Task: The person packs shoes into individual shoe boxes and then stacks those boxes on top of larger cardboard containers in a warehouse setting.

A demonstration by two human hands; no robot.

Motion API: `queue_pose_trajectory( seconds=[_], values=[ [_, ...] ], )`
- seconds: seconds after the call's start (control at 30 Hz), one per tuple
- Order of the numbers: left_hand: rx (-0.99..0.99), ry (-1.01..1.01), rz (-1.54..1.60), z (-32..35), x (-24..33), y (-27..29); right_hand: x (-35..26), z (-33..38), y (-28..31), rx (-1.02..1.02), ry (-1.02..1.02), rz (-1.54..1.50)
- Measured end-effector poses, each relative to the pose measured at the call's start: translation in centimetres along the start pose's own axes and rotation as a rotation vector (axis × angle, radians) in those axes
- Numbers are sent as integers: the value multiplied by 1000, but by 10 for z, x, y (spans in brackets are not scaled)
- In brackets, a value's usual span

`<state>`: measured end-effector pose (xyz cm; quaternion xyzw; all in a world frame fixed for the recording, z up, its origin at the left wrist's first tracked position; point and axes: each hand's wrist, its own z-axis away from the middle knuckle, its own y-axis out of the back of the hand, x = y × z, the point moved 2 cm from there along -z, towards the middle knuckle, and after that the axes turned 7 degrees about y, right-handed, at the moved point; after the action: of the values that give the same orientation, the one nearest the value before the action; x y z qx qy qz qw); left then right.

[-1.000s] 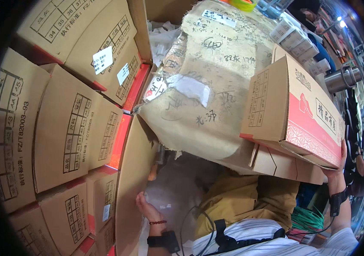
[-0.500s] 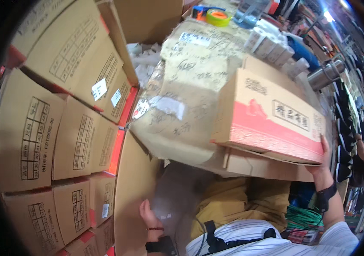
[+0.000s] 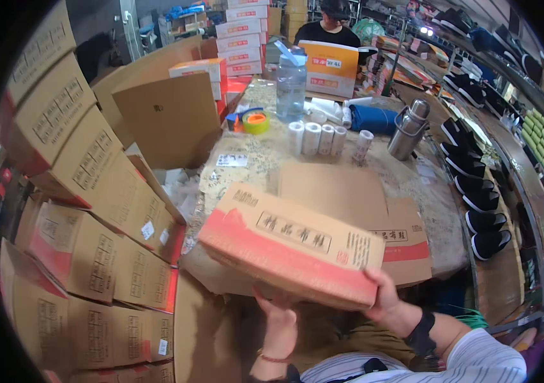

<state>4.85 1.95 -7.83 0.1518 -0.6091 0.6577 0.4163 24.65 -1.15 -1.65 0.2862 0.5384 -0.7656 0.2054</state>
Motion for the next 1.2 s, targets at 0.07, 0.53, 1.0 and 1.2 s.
queue_pose_trajectory(
  seconds=[0.07, 0.53, 1.0, 1.2],
  values=[
    [130, 21, 175, -4, 27, -37, 19, 20, -11, -103, 91, 82],
    [211, -407, -321, 49, 84, -71, -21, 27, -100, -656, 819, 1670],
    [124, -344, -295, 82, 114, -65, -7, 1, -127, -774, 699, 1360],
    [174, -318, -354, 85, 115, -69, -10, 1, -130, -760, 703, 1392]
  ],
)
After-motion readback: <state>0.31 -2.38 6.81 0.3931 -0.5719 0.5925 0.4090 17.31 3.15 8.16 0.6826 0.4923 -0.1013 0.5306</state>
